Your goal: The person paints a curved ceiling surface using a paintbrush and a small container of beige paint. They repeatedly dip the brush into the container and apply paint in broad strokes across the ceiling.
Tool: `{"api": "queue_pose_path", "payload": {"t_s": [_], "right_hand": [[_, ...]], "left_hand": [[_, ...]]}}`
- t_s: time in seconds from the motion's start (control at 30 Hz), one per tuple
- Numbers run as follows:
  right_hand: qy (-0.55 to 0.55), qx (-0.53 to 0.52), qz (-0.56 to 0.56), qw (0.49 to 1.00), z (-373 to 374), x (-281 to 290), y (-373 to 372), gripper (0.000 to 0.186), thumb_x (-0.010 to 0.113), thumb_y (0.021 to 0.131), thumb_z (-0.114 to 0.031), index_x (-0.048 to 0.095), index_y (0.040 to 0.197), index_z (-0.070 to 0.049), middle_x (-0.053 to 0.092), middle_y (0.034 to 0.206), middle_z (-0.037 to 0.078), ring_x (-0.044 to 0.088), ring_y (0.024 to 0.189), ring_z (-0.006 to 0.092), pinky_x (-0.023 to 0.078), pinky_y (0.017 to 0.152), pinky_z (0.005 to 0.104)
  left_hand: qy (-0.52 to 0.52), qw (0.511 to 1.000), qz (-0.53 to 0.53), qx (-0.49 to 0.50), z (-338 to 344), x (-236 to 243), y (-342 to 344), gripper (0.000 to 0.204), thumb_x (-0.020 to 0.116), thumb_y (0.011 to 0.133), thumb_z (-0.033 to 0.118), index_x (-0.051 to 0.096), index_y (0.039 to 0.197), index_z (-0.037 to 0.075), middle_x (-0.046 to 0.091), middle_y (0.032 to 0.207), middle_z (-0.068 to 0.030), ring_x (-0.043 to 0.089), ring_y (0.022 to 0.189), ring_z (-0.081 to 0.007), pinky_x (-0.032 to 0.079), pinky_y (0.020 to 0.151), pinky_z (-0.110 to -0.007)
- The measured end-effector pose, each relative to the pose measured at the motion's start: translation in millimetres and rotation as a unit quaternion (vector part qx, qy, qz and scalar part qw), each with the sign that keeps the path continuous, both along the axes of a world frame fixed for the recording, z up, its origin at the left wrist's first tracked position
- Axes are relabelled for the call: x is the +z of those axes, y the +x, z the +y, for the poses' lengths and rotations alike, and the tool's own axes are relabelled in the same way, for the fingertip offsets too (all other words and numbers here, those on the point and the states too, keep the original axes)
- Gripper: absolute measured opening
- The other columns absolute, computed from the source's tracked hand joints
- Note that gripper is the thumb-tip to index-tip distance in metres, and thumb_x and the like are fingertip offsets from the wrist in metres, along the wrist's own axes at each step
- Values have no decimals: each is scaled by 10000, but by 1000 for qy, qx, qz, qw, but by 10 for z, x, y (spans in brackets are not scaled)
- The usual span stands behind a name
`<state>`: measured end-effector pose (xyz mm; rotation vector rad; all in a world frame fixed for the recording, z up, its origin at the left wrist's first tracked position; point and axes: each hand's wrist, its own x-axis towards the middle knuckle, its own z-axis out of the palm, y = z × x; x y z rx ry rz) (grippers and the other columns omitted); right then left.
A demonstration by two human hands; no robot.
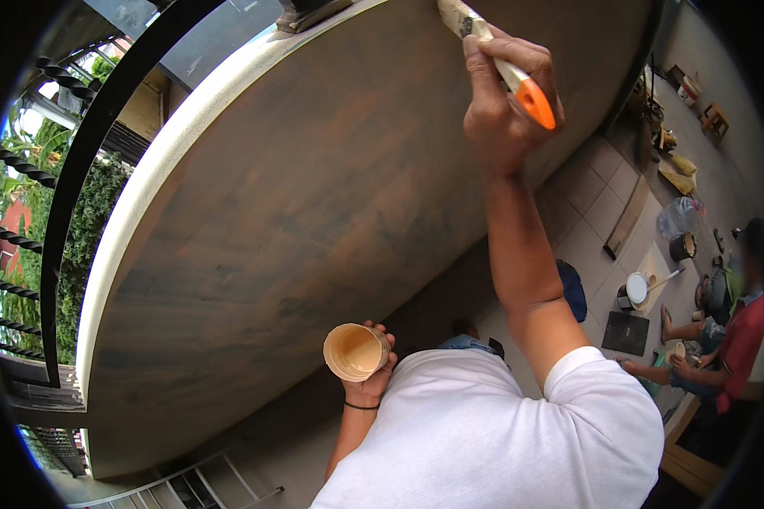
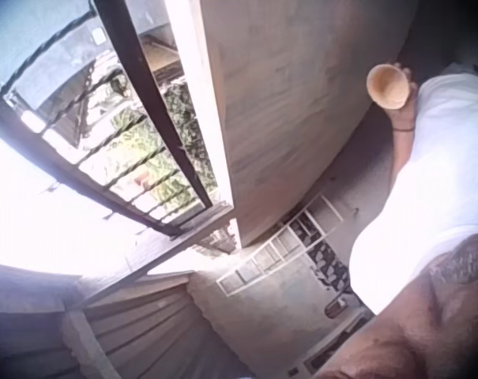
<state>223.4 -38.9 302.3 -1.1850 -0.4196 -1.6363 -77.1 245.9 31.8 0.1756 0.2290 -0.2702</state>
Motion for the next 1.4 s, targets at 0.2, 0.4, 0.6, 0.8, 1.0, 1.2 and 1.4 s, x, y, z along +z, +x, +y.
{"api": "queue_pose_path", "payload": {"t_s": [0.2,0.4,0.6,0.8,1.0,1.2,1.4], "right_hand": [[-270,261,-51,925,1023,-255,-813,247,849,768,34,775,954,-112,761,1104,100,729,857,197,589,690,274],[55,298,82,950,-117,44,62,109,819,902,61,753,953,-10,812,1012,73,752,894,115,617,778,255],[-57,-37,34,997,-383,-413,209,187,849,847,59,779,961,-72,783,1042,92,766,901,184,617,740,278],[-290,238,112,920,866,-1464,-907,288,872,718,46,757,940,-97,752,1075,106,715,855,220,594,692,299],[-113,338,221,908,372,-1568,-562,212,843,827,73,771,975,-61,774,997,108,768,883,204,613,733,290],[42,4,200,979,-81,-1621,-251,164,783,875,105,753,930,-47,752,1028,70,759,854,163,641,712,254],[-235,238,161,929,1264,-1825,-1250,257,847,724,91,753,894,-77,762,1025,99,705,831,215,566,701,316]], "left_hand": [[-1,1000,11,-11,-150,91,208,651,736,972,485,603,1466,81,644,1420,-165,601,1318,-395,628,939,-551],[-23,1000,-13,-4,-278,22,145,638,745,975,465,594,1462,82,635,1425,-175,592,1327,-390,622,960,-553],[-48,999,3,16,-365,-13,10,651,756,969,461,588,1467,77,627,1423,-170,590,1323,-390,619,970,-559],[-34,998,53,7,-337,37,-37,658,748,971,460,580,1494,98,617,1427,-162,581,1330,-383,612,970,-544],[-38,997,68,-19,-193,68,-143,642,739,987,439,569,1504,100,610,1440,-160,578,1332,-386,617,964,-541],[14,997,79,-7,4,148,-332,603,655,1027,499,586,1478,105,663,1390,-142,649,1259,-379,640,900,-505],[14,996,90,-25,232,178,-401,602,652,1029,485,580,1481,95,642,1415,-142,645,1262,-376,643,909,-513]]}}
